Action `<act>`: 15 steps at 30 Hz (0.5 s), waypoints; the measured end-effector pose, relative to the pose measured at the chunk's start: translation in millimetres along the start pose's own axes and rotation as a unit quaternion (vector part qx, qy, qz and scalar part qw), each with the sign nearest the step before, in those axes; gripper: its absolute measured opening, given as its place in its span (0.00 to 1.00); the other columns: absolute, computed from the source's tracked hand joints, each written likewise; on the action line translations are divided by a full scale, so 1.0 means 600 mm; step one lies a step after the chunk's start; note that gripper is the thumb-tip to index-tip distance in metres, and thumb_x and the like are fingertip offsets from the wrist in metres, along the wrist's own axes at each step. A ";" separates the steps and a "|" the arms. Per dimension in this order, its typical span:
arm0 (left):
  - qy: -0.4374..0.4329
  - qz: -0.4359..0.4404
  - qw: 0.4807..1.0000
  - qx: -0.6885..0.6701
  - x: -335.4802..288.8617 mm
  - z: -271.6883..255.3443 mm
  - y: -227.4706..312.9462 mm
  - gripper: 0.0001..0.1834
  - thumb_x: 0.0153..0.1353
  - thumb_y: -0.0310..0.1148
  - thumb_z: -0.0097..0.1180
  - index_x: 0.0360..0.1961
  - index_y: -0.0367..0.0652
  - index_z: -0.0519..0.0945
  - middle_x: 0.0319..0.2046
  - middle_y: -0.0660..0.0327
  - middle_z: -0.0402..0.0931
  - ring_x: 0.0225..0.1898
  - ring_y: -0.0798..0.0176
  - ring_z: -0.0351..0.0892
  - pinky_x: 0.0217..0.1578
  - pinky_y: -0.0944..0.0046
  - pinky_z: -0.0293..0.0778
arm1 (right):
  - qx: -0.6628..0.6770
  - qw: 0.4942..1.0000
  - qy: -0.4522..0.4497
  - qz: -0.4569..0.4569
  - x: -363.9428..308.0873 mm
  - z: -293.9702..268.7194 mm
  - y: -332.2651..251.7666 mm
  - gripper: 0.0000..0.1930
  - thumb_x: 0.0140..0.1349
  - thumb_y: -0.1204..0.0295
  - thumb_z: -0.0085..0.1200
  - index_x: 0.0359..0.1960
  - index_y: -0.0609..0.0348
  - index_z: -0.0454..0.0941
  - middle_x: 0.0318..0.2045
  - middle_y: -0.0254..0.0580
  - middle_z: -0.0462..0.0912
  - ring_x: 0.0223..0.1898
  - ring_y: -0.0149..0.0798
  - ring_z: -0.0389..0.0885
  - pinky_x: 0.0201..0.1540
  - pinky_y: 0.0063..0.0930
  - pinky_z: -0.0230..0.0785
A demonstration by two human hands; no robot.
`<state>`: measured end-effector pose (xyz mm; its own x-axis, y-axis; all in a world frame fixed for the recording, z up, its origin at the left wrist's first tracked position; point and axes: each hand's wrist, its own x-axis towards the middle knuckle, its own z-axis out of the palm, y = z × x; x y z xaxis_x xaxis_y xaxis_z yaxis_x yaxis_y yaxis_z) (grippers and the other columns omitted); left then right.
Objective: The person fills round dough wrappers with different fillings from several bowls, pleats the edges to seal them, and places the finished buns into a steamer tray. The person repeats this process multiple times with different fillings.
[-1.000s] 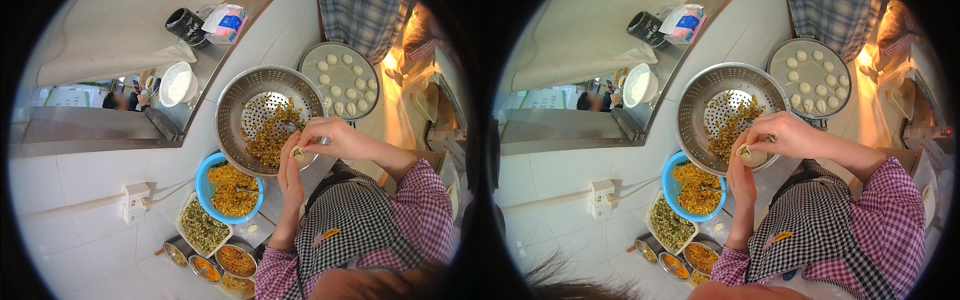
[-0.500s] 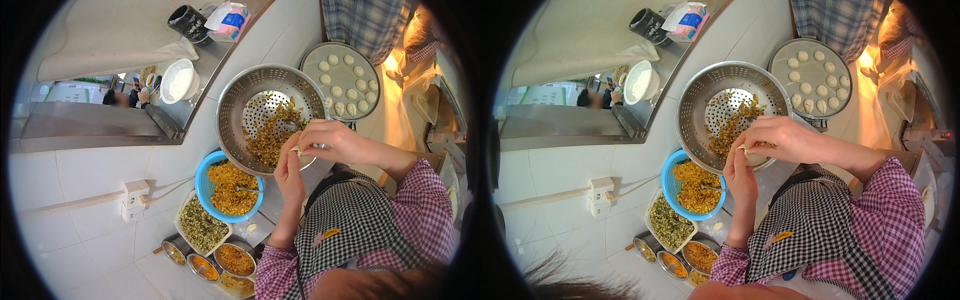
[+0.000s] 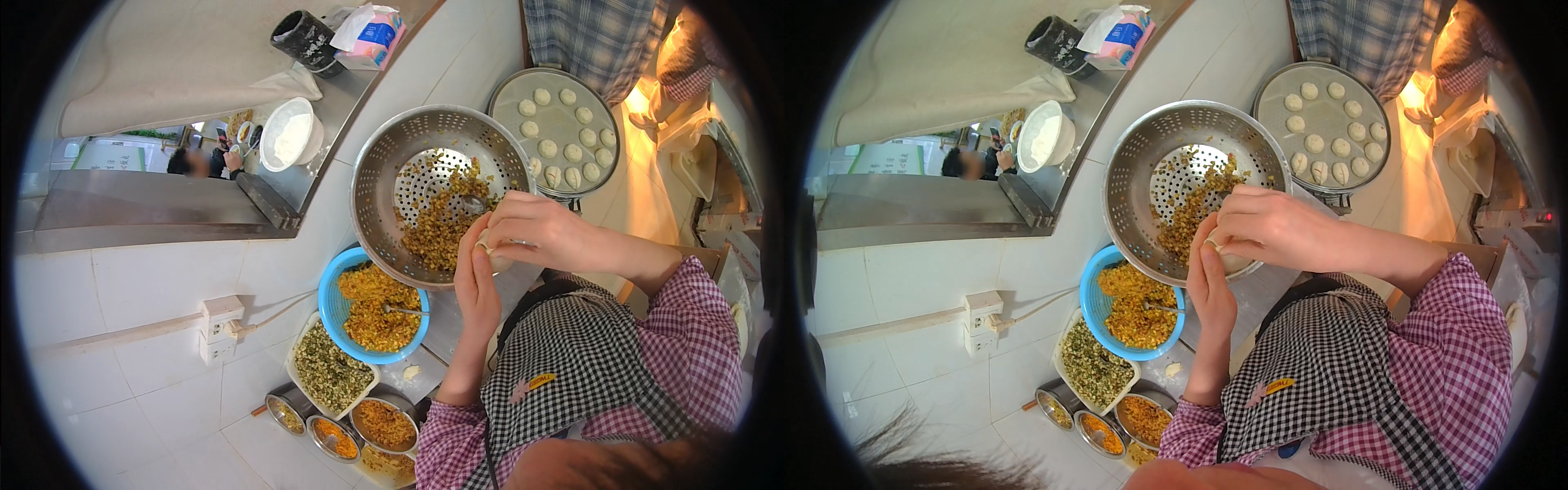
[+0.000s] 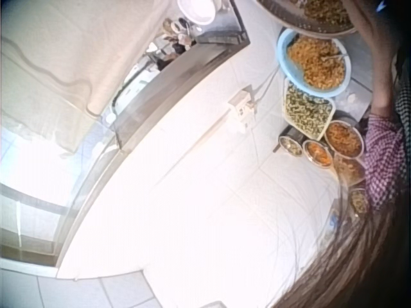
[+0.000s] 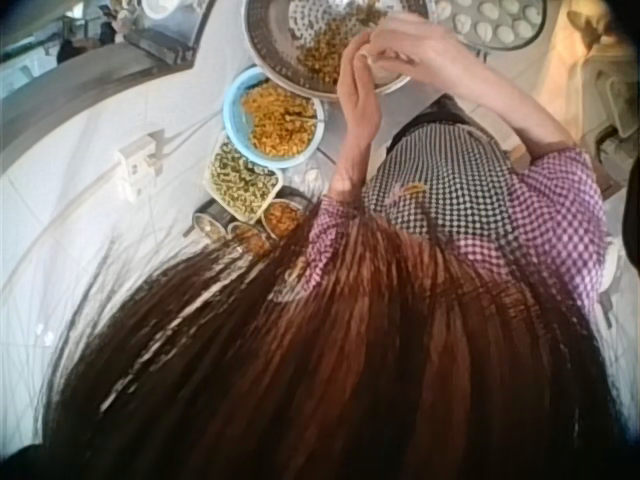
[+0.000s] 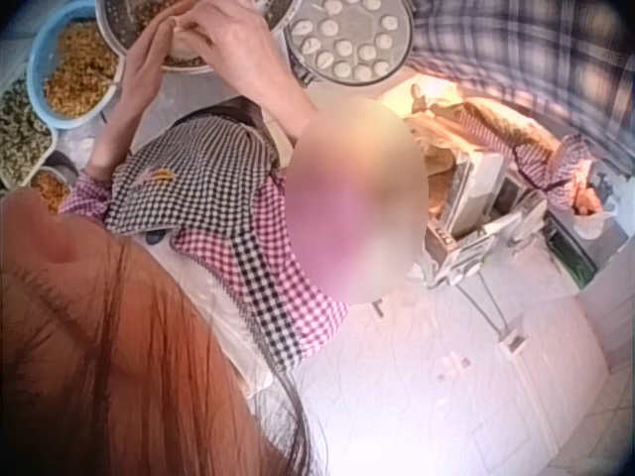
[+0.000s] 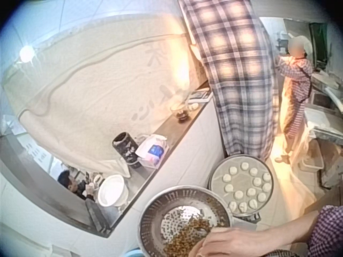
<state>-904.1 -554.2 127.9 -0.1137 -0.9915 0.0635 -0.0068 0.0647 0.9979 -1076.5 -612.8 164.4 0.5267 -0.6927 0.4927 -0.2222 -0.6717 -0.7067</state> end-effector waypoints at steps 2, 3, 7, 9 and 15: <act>0.009 0.008 1.000 0.020 -0.002 -0.001 -0.004 0.24 0.80 0.33 0.31 0.67 0.29 0.67 0.65 0.50 0.70 0.66 0.56 0.69 0.66 0.60 0.61 | -0.007 1.000 0.002 -0.012 0.001 0.001 0.000 0.07 0.55 0.76 0.65 0.34 0.62 0.80 0.32 0.41 0.82 0.38 0.44 0.80 0.41 0.36 0.75; 0.011 0.019 0.999 0.032 -0.003 -0.001 -0.007 0.24 0.80 0.33 0.31 0.68 0.29 0.67 0.64 0.50 0.71 0.65 0.57 0.69 0.66 0.60 0.61 | -0.008 1.000 -0.001 -0.013 0.001 0.001 0.000 0.07 0.55 0.77 0.65 0.33 0.62 0.80 0.32 0.41 0.81 0.37 0.44 0.80 0.41 0.36 0.75; 0.020 0.048 0.999 0.014 -0.003 0.003 -0.018 0.25 0.79 0.35 0.31 0.67 0.31 0.68 0.67 0.48 0.68 0.68 0.52 0.66 0.69 0.55 0.59 | 0.025 1.000 0.006 0.014 0.002 -0.004 0.002 0.07 0.54 0.77 0.65 0.33 0.61 0.79 0.30 0.40 0.80 0.36 0.45 0.79 0.40 0.37 0.75; 0.020 0.051 0.998 0.013 -0.005 0.005 -0.021 0.27 0.78 0.38 0.30 0.68 0.31 0.66 0.67 0.48 0.66 0.69 0.52 0.65 0.69 0.55 0.58 | 0.019 1.000 0.001 0.016 0.003 -0.007 0.003 0.07 0.54 0.77 0.65 0.33 0.61 0.78 0.29 0.40 0.79 0.35 0.45 0.79 0.40 0.38 0.75; 0.018 0.050 0.999 0.009 -0.008 0.009 -0.017 0.33 0.77 0.47 0.26 0.70 0.31 0.62 0.70 0.48 0.62 0.71 0.52 0.62 0.70 0.55 0.56 | -0.013 1.000 -0.001 -0.008 0.004 -0.004 0.001 0.07 0.55 0.76 0.64 0.33 0.61 0.78 0.31 0.40 0.80 0.36 0.44 0.79 0.41 0.37 0.75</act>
<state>-909.1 -549.5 117.5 -0.0792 -0.9833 0.1637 -0.0148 0.1654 0.9861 -1077.5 -615.2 166.4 0.5323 -0.6810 0.5029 -0.2355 -0.6897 -0.6847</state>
